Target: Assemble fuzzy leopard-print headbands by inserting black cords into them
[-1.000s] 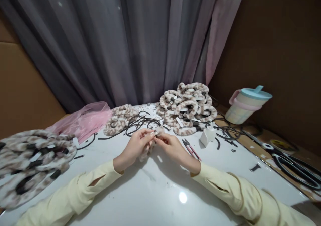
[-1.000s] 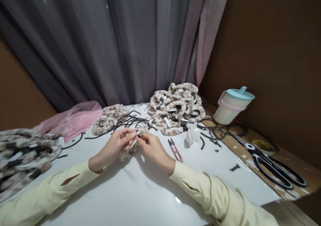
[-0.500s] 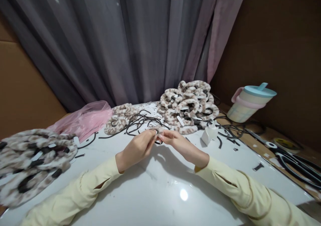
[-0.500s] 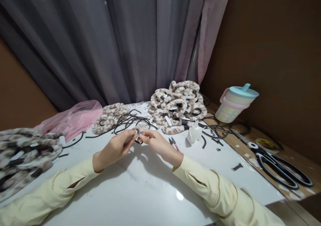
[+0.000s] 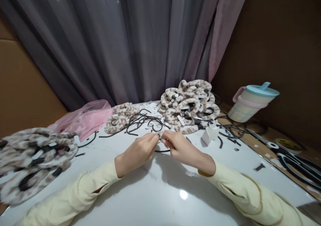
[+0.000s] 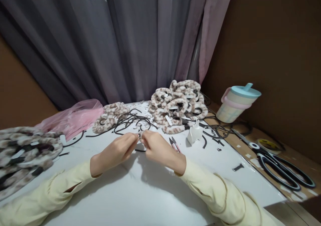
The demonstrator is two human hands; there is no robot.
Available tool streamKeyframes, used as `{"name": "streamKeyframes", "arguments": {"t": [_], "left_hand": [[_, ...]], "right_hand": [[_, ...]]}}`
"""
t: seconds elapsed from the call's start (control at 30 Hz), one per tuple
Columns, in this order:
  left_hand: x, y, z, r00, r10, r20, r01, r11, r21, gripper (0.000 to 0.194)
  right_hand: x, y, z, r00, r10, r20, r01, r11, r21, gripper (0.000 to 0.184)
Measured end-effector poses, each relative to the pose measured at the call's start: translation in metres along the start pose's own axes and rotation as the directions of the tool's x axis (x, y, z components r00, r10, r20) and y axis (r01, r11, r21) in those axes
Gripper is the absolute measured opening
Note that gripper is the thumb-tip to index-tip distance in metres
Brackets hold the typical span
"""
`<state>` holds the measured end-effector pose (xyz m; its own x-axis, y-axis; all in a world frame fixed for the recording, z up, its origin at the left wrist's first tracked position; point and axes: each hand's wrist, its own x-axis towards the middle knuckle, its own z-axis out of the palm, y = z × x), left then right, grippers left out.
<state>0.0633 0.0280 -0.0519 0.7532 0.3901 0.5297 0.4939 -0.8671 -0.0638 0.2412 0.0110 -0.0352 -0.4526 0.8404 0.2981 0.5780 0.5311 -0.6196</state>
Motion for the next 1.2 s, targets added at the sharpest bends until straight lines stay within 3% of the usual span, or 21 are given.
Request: {"name": "streamKeyframes", "arguments": {"t": [0.1,0.2,0.3,0.5,0.73,0.9,1.07,1.2], "left_hand": [[-0.001,0.001,-0.002,0.993,-0.016,0.113,0.024,0.997,-0.077,0.018],[0.000,-0.003,-0.006,0.980,-0.004,0.197,0.052,0.970,-0.239,0.017],[0.003,-0.008,-0.011,0.974,-0.038,0.222,0.129,0.903,-0.411,0.012],[0.005,-0.011,-0.017,0.967,-0.120,0.225,0.228,0.797,-0.559,0.010],[0.001,-0.009,-0.013,0.993,-0.004,0.121,0.081,0.763,-0.641,0.017],[-0.001,-0.007,-0.012,0.999,0.039,0.019,-0.019,0.787,-0.617,0.027],[-0.005,-0.006,-0.009,0.996,0.005,-0.087,-0.056,0.802,-0.595,0.033],[-0.007,-0.003,-0.010,0.990,0.105,-0.091,-0.138,0.817,-0.560,0.037]], "right_hand": [[-0.002,0.003,0.000,0.996,-0.084,0.019,0.086,0.963,-0.255,0.020],[-0.001,0.013,-0.004,0.966,-0.229,0.123,0.259,0.821,-0.509,0.021],[0.001,0.020,-0.010,0.914,-0.372,0.163,0.396,0.731,-0.555,0.024],[0.003,0.022,-0.012,0.898,-0.435,0.070,0.430,0.830,-0.355,0.020],[0.005,0.023,-0.013,0.884,-0.456,0.104,0.455,0.890,0.039,0.020],[0.005,0.021,-0.015,0.892,-0.441,0.095,0.418,0.887,0.195,0.020],[0.005,0.018,-0.016,0.951,-0.284,0.126,0.205,0.878,0.432,0.025],[0.005,0.017,-0.011,0.967,-0.172,0.189,-0.001,0.737,0.675,0.035]]}}
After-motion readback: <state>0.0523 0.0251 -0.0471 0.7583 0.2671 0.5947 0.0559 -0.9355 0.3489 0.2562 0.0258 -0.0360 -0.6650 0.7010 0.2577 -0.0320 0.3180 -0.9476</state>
